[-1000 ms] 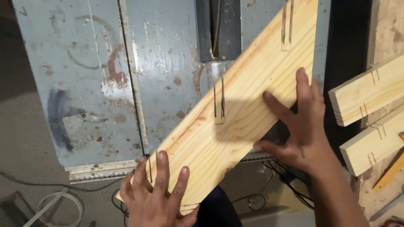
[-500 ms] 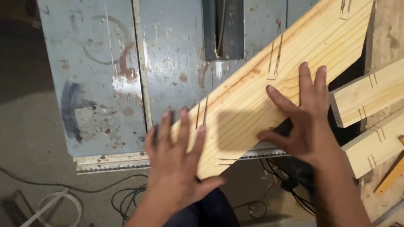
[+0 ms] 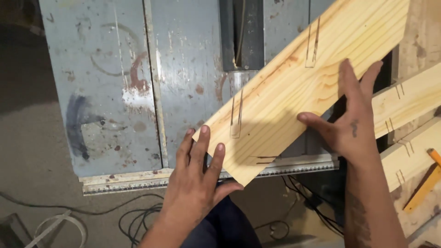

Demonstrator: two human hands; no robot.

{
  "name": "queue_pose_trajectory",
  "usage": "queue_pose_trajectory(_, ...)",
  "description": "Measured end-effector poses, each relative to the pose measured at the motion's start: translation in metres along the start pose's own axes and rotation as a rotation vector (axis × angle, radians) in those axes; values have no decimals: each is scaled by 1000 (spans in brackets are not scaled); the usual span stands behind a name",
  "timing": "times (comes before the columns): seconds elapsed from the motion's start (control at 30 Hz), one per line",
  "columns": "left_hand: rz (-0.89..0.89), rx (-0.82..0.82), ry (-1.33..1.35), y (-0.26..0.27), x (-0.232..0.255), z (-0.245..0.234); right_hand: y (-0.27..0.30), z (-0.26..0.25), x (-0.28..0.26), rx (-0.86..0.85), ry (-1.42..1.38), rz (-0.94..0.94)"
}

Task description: Cutting notches into a wooden board using a table saw

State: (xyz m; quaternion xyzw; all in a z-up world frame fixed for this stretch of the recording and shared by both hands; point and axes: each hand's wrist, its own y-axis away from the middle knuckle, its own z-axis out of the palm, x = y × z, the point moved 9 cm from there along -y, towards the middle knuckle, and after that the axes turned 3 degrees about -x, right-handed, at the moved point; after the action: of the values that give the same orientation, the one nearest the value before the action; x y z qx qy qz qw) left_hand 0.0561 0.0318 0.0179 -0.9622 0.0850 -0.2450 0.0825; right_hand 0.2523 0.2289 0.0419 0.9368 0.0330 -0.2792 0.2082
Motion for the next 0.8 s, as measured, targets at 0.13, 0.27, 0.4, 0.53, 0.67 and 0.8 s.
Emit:
queue_pose_trajectory(0.13, -26, 39, -45, -3, 8, 3, -16, 1, 23, -2, 2, -83)
queue_pose_trajectory(0.27, -61, 58, -42, -11, 5, 7, -29, -1, 20, -5, -56, -268)
queue_pose_trajectory(0.4, -49, 59, -28, -17, -2, 9, -31, -1, 8, 27, -38, -326)
queue_pose_trajectory(0.53, -46, 75, 1, -19, -7, 6, -21, 9, -9, -70, 65, -64)
queue_pose_trajectory(0.67, -23, 81, -11, -22, -11, 6, 3, 30, 5, -8, 254, -650)
queue_pose_trajectory(0.8, -36, 68, -12, -24, -15, 6, 4, 37, 4, -8, 269, -640)
